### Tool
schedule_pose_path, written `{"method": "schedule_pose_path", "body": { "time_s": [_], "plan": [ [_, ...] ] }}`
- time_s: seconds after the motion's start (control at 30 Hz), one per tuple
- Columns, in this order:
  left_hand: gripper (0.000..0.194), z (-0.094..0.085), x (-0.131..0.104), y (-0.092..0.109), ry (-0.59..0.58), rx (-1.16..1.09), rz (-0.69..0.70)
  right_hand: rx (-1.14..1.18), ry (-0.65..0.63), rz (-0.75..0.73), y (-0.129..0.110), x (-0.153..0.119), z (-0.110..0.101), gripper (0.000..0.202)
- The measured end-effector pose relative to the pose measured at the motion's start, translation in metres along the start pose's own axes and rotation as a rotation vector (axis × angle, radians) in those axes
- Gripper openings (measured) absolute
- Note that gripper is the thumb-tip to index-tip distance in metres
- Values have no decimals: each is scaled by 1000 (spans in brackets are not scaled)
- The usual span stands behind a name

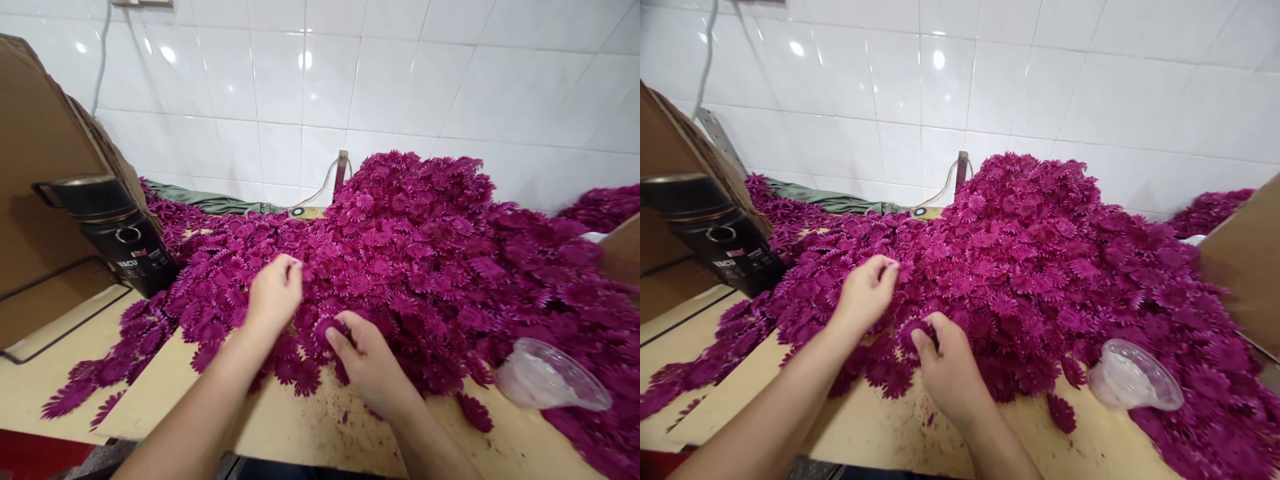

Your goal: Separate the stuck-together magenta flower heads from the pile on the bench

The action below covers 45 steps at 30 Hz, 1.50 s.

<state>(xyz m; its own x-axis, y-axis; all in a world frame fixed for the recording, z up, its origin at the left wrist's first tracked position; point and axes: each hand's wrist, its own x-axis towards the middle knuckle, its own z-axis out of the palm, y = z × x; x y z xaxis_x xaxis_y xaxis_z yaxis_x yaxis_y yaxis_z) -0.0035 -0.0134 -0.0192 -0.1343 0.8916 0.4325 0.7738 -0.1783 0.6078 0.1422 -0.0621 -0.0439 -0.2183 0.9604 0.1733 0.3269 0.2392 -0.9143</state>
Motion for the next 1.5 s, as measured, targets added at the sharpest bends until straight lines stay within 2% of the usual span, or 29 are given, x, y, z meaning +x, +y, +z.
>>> {"method": "schedule_pose_path", "body": {
  "time_s": [0.03,0.07,0.17,0.27,0.4,0.53,0.73,0.87,0.97,1.1,1.2,1.27,1.37,1.5],
  "plan": [
    [23,-3,5,-6,13,15,-33,-1,-4,8,0,-2,-1,15],
    [23,-5,9,-13,3,23,-9,1,14,12,1,-3,-3,14],
    [30,-7,8,-26,-95,59,168,13,91,15,1,1,-10,12],
    [35,-8,-3,-27,-101,74,274,15,130,-13,-2,7,-14,10],
    [25,-15,-13,-19,-108,-27,260,-8,199,-52,-2,14,-12,13],
    [22,-20,-20,-14,-119,-130,239,-85,211,-23,4,19,-10,14],
    [19,-10,-32,1,-188,-236,255,-193,275,-31,3,26,-6,18],
    [16,-1,-34,10,-204,-289,283,-90,266,-4,-2,30,-6,24],
    [16,2,-33,12,-195,-258,281,31,228,-15,-3,30,-7,22],
    [24,3,-32,12,-249,-68,350,139,222,27,1,26,-6,20],
    [27,4,-33,14,-288,74,393,166,220,48,4,22,-4,22],
    [27,6,-34,15,-285,85,402,142,220,25,6,19,-4,25],
    [27,9,-35,15,-261,-8,374,71,232,-8,6,15,-4,25],
    [27,14,-34,16,-228,-196,246,19,238,-28,2,12,-4,23]
  ]
}}
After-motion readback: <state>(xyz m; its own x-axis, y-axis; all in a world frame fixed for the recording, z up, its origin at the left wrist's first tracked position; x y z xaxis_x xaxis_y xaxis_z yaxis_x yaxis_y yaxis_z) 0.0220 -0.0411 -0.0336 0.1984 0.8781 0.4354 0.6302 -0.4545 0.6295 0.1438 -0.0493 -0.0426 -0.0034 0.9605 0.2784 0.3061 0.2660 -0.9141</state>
